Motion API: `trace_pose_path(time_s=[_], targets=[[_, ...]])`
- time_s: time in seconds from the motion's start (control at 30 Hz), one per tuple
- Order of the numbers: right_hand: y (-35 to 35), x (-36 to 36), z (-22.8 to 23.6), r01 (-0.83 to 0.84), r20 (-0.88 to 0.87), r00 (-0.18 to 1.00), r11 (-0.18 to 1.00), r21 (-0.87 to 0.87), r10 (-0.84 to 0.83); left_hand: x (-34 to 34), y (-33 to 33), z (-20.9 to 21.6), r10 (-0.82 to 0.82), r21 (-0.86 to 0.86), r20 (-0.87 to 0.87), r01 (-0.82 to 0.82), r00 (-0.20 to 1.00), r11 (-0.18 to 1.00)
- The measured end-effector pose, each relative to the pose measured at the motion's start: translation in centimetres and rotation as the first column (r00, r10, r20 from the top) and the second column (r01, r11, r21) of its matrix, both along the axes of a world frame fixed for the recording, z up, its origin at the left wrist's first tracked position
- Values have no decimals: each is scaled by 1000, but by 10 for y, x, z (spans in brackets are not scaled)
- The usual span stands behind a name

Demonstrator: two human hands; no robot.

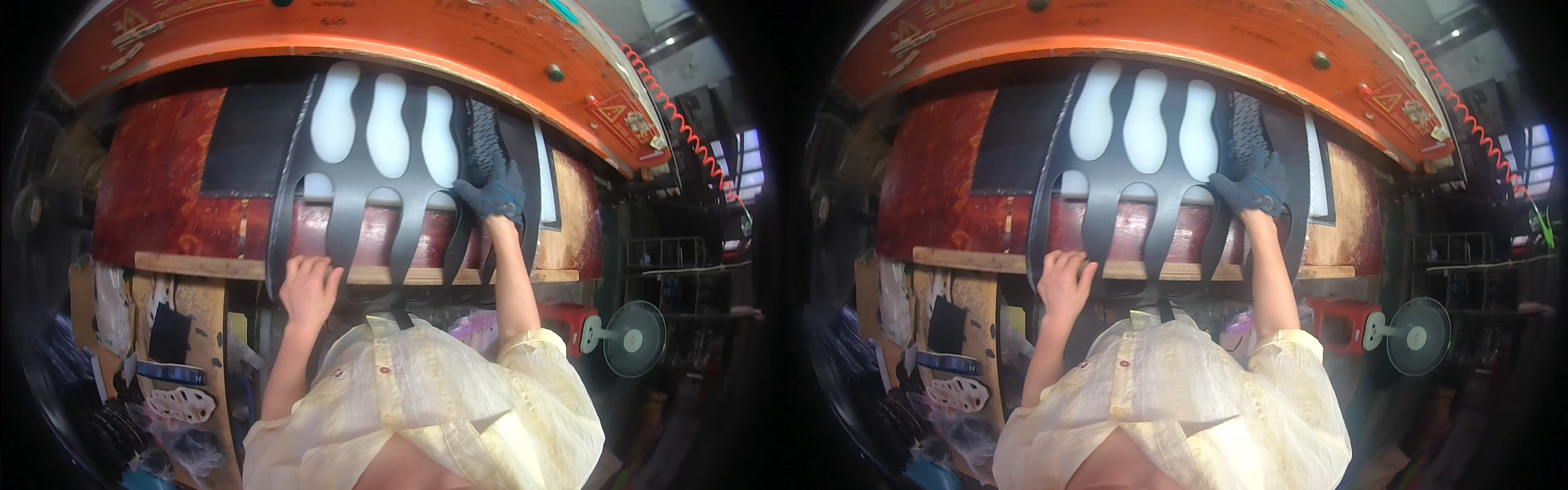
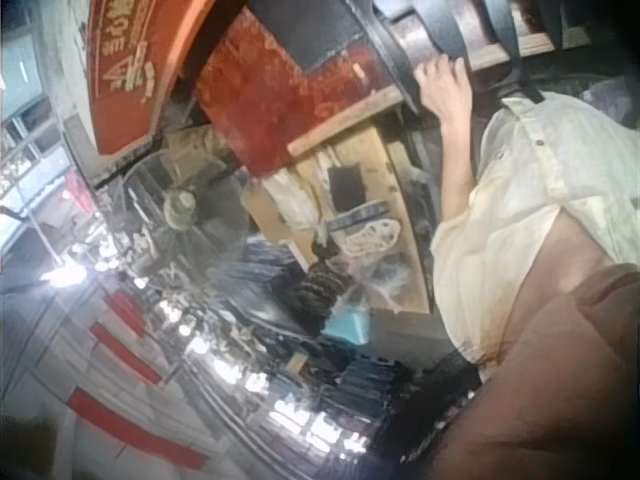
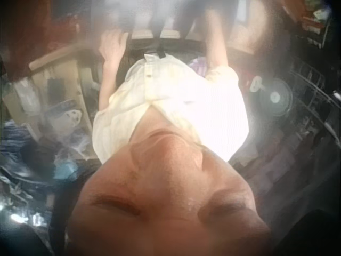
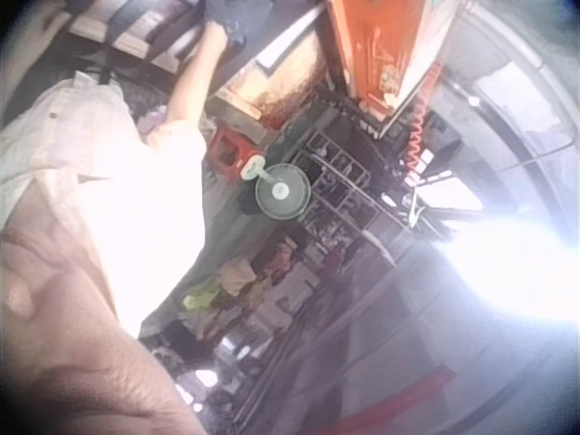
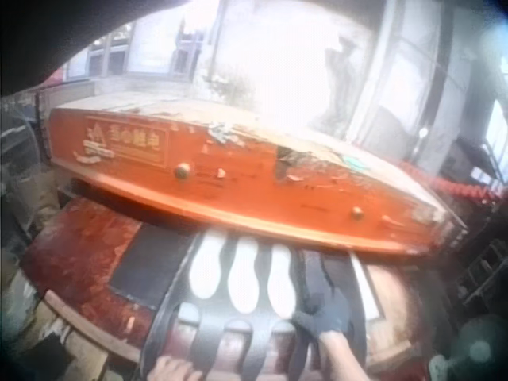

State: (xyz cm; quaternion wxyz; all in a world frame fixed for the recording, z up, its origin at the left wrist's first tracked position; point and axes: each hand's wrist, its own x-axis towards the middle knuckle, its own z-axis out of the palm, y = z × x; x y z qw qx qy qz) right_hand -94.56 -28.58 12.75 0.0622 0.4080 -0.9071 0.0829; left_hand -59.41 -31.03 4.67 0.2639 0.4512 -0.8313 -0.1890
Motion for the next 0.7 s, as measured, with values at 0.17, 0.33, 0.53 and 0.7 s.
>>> trace_pose_path(time_s=[0.17, 0.33, 0.53, 0.7], targets=[[-33, -24, 2, 130, 143, 979, 987, 98, -143, -5, -11, -2, 106, 13, -54, -106, 993, 994], [-35, -55, -1, 16, 248, 968, 995, 99, -40, -12, -4, -4, 162, -1, -47, -162, 986, 987], [-26, -99, -10, 32, 731, 654, 958, -285, 195, -13, -4, -10, 145, -34, 48, -143, 988, 989], [3, -146, -1, 284, 858, 105, 812, -510, 503, -12, -2, -7, 139, -2, 26, -139, 990, 990]])
